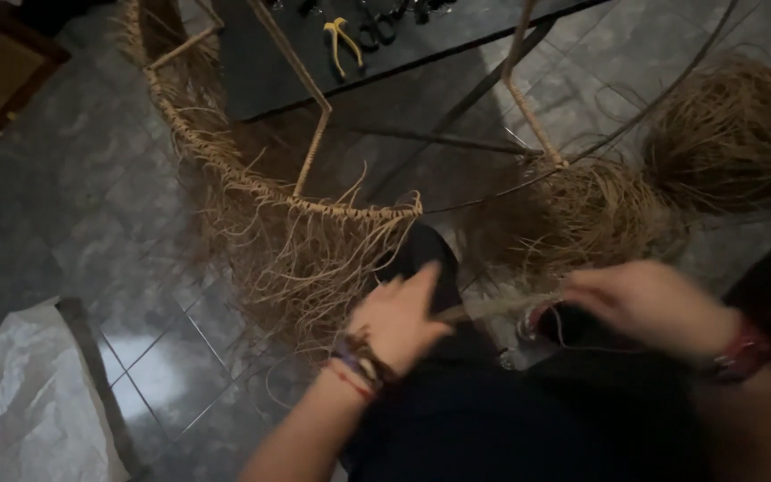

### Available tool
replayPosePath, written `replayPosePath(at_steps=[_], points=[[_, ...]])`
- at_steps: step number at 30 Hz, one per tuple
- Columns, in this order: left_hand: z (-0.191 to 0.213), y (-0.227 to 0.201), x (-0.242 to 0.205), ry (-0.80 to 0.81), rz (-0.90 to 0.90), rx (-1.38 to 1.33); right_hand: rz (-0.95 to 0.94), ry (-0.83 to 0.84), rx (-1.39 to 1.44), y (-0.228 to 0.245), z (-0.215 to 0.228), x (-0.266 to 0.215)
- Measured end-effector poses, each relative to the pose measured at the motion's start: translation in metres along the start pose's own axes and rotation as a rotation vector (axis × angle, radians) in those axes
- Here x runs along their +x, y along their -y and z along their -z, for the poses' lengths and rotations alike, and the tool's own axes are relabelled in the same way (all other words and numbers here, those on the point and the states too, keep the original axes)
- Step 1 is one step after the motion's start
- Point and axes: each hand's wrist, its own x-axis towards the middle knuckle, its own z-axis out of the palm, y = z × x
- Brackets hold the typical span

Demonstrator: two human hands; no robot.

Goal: Weaving and tying natural fiber twine onto a circular frame to create a decorative item

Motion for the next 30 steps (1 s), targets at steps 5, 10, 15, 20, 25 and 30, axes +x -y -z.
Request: replayPosePath(at_steps=[5, 10, 15, 20, 25, 30], points=[[-0.040, -0.047, 0.008, -0.139, -0.284, -0.185, 0.201, -0.045, -0.011, 0.057, -0.011, 0.019], [0.000, 0.014, 0.001, 0.036, 0.249, 0.019, 0.031, -0.054, 0.058, -0.003, 0.006, 0.006], [-0.025, 0.039, 0.009, -0.105, -0.008, 0.255, 0.084, -0.019, -0.042, 0.004, -0.008, 0.018], [-0.035, -0.043, 0.014, -0.158, -0.270, -0.130, 0.170, -0.060, -0.063, 0.051, -0.024, 0.035], [-0.064, 0.052, 0.021, -0.250, 0.053, 0.262, -0.057, 0.042, 0.029, -0.004, -0.004, 0.017], [-0.040, 0.027, 0.018, -0.044, -0.018, 0.103, 0.057, -0.001, 0.045, 0.017, -0.016, 0.032]])
